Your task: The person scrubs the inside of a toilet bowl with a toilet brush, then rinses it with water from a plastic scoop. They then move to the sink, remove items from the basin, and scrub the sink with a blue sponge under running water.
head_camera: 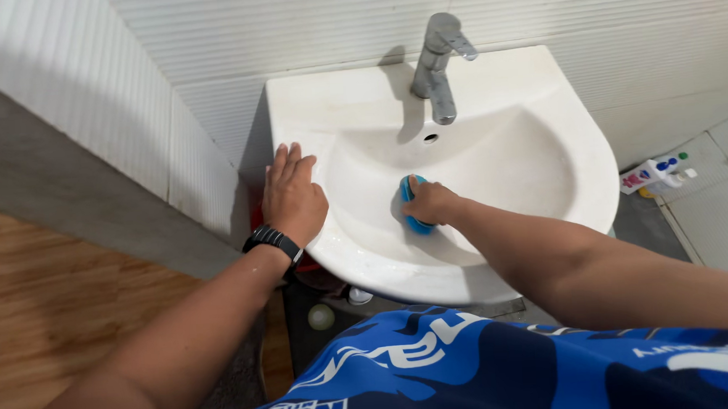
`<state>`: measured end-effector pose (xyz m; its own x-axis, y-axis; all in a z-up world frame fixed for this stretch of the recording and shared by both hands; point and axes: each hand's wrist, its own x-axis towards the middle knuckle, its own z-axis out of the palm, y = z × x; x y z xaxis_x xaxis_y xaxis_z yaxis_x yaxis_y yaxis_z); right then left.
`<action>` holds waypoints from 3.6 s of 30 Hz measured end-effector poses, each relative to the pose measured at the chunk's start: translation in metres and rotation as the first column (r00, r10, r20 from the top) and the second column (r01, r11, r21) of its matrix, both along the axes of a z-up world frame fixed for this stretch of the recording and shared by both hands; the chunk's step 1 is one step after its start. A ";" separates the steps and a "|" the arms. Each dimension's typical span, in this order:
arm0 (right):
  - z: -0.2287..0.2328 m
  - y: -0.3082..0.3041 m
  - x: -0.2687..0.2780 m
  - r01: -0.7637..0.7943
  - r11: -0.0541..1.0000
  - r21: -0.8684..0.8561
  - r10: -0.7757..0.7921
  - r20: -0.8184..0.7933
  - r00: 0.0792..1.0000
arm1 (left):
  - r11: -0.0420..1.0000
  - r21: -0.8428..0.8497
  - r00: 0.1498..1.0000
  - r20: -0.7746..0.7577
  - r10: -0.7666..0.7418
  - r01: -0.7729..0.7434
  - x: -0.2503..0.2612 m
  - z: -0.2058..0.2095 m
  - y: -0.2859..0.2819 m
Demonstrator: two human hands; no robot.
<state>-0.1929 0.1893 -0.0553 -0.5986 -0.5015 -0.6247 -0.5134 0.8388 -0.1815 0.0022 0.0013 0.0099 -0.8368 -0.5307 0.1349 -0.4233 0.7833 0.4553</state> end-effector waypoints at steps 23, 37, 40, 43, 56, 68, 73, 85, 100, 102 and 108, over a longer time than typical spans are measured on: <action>0.022 0.039 0.002 -0.422 0.906 0.034 0.423 -0.089 0.902 | 0.999 0.037 0.998 -0.056 0.034 -0.032 0.000 -0.002 0.003; 0.062 0.073 -0.002 -0.500 0.852 0.156 0.476 0.171 0.863 | 0.998 0.052 0.996 -0.074 0.050 -0.046 -0.002 -0.005 0.003; 0.035 0.030 0.027 -0.577 0.750 -0.323 0.641 0.141 0.754 | 0.997 0.045 0.996 -0.063 0.058 -0.055 -0.001 -0.005 0.005; 0.033 0.022 0.039 -0.440 0.765 -0.470 0.586 0.226 0.778 | 0.998 0.027 0.997 -0.054 0.051 -0.050 -0.002 -0.003 0.002; 0.077 0.020 0.069 -0.298 0.946 -0.127 0.320 0.222 0.921 | 0.997 0.037 0.994 -0.084 0.069 -0.066 -0.001 -0.007 0.005; 0.102 0.157 -0.100 -0.376 0.761 0.529 0.495 -0.100 0.863 | 0.999 0.022 0.993 -0.114 0.044 -0.042 0.001 -0.006 0.003; 0.115 0.149 -0.081 -0.487 0.732 0.476 0.591 -0.089 0.802 | 0.995 0.033 0.990 -0.105 0.096 -0.093 0.004 0.002 0.007; 0.143 0.255 -0.070 -0.440 0.898 0.001 0.381 -0.500 0.778 | 0.973 -0.092 0.967 -0.165 0.194 -0.211 0.019 -0.015 0.054; 0.101 0.275 -0.057 -0.674 0.650 -0.352 0.585 -0.335 0.739 | 0.880 -0.037 0.877 -0.110 0.467 -0.473 0.026 -0.015 0.134; 0.107 0.273 -0.111 -0.589 0.788 -0.180 0.499 -0.376 0.781 | 0.872 -0.024 0.868 -0.112 0.484 -0.489 0.025 -0.016 0.135; 0.114 0.211 -0.217 -0.523 0.849 -0.066 0.398 -0.570 0.718 | 0.865 -0.043 0.866 -0.068 0.496 -0.499 0.022 -0.013 0.136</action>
